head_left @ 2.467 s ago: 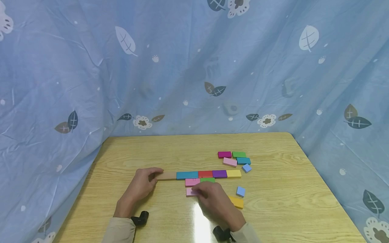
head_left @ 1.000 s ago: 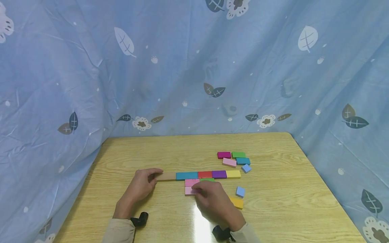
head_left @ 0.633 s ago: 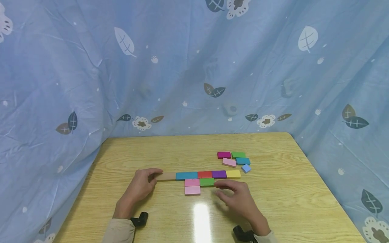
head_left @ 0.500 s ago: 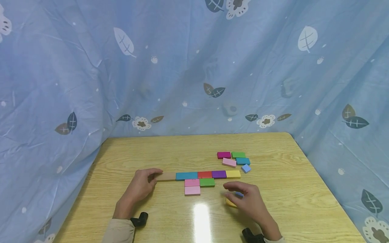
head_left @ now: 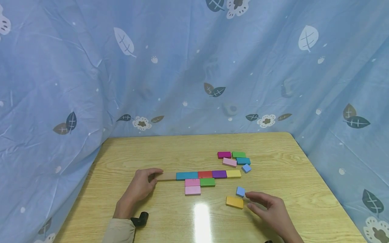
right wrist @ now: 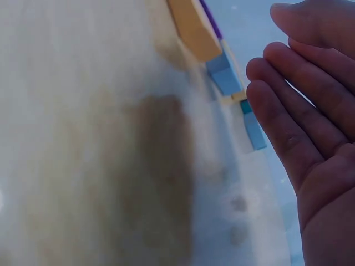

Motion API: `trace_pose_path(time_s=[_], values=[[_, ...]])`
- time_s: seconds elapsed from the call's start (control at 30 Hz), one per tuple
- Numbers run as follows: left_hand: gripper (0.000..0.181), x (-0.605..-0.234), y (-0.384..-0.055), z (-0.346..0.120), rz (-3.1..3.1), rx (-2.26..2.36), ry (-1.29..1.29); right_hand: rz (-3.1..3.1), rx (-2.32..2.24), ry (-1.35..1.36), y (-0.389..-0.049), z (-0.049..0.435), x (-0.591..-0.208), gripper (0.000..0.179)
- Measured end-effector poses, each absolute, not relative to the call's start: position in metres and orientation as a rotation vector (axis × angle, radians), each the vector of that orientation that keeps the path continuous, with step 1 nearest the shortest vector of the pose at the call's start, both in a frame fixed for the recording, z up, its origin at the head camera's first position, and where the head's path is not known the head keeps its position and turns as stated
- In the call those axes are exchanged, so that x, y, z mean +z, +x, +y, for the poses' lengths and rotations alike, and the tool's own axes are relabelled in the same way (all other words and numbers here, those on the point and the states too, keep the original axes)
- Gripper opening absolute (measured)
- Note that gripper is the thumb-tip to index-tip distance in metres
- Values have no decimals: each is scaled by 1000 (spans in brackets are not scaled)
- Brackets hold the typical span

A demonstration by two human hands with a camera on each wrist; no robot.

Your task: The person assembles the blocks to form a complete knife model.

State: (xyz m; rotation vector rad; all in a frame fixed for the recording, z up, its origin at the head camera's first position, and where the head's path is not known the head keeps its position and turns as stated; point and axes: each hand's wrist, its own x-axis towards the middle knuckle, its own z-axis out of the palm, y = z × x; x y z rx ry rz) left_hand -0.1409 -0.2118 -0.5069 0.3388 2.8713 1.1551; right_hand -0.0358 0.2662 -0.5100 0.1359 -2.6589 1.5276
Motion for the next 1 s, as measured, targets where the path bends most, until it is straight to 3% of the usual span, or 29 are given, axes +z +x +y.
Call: trace_pose_path(time_s=[1.0], values=[[41,-506,-139,-213,2890,1133,366,-2858,1305,139,-41,249,-518,38]])
